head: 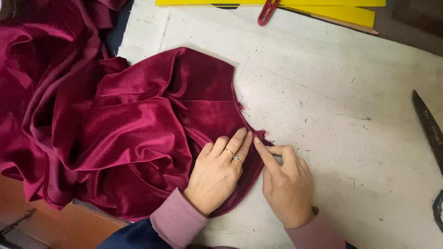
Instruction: The person aligns and folds a piece of maroon fabric on a white table, then uses a pair of scissors to cut along the folded edge. The person handles the fabric and scissors throughout the process.
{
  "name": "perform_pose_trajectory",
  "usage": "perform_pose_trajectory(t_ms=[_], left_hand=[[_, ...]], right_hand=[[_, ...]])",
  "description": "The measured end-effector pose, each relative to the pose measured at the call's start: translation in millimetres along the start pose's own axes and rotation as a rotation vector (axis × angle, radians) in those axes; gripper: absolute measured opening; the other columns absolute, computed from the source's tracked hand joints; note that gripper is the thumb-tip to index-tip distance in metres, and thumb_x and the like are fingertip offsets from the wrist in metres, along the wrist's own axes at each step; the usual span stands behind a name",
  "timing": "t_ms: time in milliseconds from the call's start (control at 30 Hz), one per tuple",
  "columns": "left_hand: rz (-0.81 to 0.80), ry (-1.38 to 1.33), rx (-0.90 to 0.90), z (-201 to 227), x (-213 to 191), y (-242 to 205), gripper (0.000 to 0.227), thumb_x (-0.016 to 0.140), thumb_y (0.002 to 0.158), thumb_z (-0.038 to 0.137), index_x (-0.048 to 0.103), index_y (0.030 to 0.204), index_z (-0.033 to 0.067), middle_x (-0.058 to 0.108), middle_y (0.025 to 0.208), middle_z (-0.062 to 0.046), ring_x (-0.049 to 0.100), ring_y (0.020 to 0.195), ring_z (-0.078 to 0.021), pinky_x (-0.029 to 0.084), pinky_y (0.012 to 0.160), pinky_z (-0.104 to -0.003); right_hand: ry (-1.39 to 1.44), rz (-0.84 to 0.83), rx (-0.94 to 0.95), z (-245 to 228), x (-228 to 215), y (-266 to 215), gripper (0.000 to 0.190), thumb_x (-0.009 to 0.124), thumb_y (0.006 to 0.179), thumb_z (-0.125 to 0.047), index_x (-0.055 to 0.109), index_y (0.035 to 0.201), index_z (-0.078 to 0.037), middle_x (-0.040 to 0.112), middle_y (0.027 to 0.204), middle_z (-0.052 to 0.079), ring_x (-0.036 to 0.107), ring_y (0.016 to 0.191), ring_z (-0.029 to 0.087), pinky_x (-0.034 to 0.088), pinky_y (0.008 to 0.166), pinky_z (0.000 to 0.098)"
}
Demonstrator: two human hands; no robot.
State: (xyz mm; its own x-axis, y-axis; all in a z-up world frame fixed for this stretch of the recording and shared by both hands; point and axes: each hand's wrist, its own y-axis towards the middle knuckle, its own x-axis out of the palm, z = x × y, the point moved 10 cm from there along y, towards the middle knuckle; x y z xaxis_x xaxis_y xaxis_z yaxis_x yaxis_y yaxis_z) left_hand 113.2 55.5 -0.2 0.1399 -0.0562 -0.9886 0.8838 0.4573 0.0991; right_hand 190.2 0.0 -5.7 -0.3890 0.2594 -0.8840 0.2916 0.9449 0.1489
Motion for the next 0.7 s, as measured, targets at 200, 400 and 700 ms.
perform_pose_trajectory(t_ms=[200,400,700], left_hand=[[0.026,-0.074,0.098,11,-2,-5,0.044,0.042,0.092,0.015,0.054,0.131,-0.0021,0.049,0.137,-0.012,0.050,0.116,-0.0280,0.041,0.095,-0.040],[0.085,-0.138,0.111,17,-8,-6,0.037,0.048,0.092,0.004,0.056,0.124,-0.0119,0.052,0.132,-0.021,0.052,0.111,-0.0325,0.044,0.096,-0.041],[0.057,-0.120,0.083,19,-2,-8,0.042,0.043,0.091,0.005,0.054,0.128,-0.0115,0.048,0.137,-0.020,0.051,0.113,-0.0325,0.041,0.102,-0.042]], right_hand=[[-0.023,-0.030,0.003,3,6,-2,0.060,0.051,0.077,-0.002,0.059,0.134,-0.020,0.055,0.100,0.005,0.053,0.069,0.025,0.045,0.061,0.0408],[-0.002,-0.005,-0.002,0,1,-1,0.058,0.052,0.081,0.005,0.058,0.133,-0.018,0.055,0.099,0.004,0.051,0.065,0.019,0.046,0.061,0.0360],[-0.009,0.017,-0.003,-1,-2,0,0.054,0.051,0.083,0.004,0.060,0.131,-0.018,0.054,0.098,0.004,0.053,0.068,0.019,0.047,0.063,0.0354]])
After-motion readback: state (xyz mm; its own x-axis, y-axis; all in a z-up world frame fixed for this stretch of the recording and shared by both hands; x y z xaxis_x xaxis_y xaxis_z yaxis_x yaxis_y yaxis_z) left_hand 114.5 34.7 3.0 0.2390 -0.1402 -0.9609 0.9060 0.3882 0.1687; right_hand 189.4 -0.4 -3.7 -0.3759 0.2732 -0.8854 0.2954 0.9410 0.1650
